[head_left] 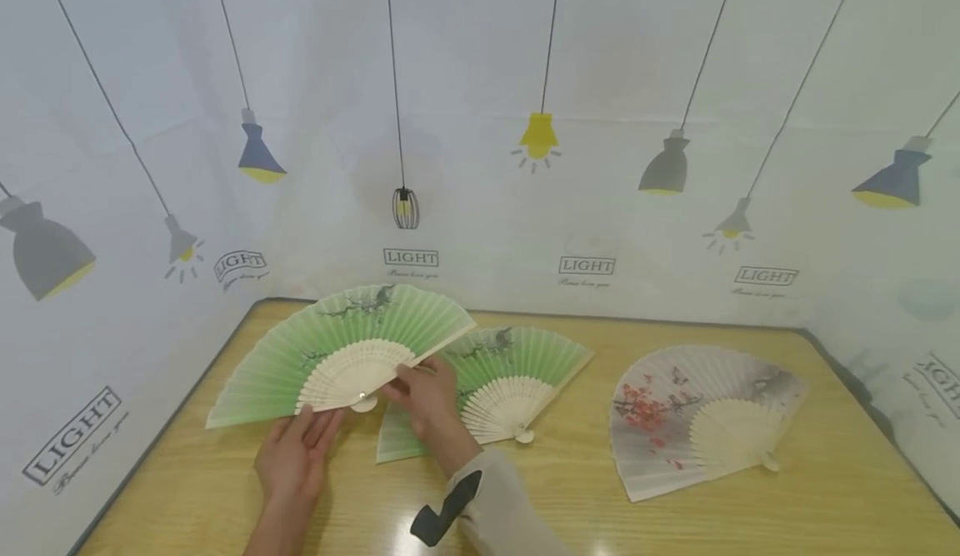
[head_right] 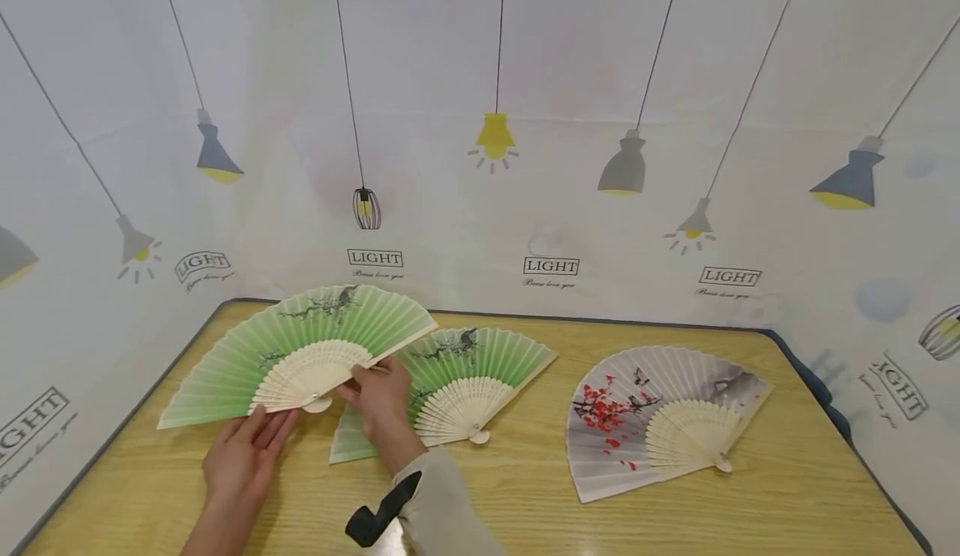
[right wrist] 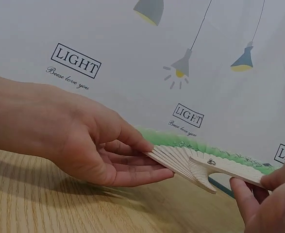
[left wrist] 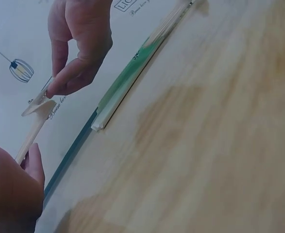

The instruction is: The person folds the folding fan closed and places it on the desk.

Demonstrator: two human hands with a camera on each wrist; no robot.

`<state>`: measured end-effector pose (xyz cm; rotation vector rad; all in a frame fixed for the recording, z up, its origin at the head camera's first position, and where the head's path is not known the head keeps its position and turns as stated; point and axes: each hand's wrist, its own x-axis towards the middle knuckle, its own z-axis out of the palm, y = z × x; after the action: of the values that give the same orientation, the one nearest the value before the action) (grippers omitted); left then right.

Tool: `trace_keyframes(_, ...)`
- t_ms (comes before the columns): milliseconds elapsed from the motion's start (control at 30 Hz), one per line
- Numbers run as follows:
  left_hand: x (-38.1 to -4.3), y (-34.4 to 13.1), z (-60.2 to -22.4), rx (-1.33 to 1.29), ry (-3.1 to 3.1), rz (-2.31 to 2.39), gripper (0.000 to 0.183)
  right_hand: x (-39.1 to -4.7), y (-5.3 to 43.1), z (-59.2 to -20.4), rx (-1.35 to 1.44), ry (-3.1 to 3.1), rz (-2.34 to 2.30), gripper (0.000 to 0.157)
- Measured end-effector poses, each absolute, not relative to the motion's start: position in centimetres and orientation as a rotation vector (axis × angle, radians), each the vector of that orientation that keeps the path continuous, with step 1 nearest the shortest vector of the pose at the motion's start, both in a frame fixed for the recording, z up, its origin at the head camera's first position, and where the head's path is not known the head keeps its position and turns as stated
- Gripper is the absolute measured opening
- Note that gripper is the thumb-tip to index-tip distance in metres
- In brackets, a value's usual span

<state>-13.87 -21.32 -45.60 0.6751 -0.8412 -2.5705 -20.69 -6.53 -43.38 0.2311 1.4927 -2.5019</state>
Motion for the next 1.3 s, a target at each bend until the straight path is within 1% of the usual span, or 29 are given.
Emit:
trace_keyframes(200,-14.7,-20.2,-45.4,0.691,-0.738,-2.588,0.003,-20.4,-5.3,-43.4,0.266,1.519,-2.549,0.030)
trace_keyframes(533,-15.5,-17.6,-44.7,0.662,-0.867,-2.581,0.004,-19.7,-2.4,-43.6,0.265,1.525,-2.667,0.034)
trace_keyframes(667,-15.8,-16.8,-44.5,0.657,-0.904,-2.599,0.004,-19.2,-1.5,-43.9,0.254,1.560,-2.716,0.039)
trace_keyframes(767,-16.0,-16.2,-44.5,0.639,-0.954,-2.614,0.005,-18.9,-0.9,-44.2,0.272,1.608,-2.732,0.042)
trace_keyframes(967,-16.6,-15.2,-44.7,0.577,-1.104,-2.641,0.011,-18.4,0.4,-44.7,0.263,1.752,-2.735,0.040)
trace_keyframes(1167,-17.0,-13.9,-45.1,0.573,-1.173,-2.658,0.012,-17.9,2.1,-45.3,0.241,1.807,-2.730,0.044)
trace_keyframes(1300,-17.2,-12.8,-45.5,0.546,-1.187,-2.688,0.013,-17.6,3.5,-45.5,0.288,1.818,-2.712,0.045)
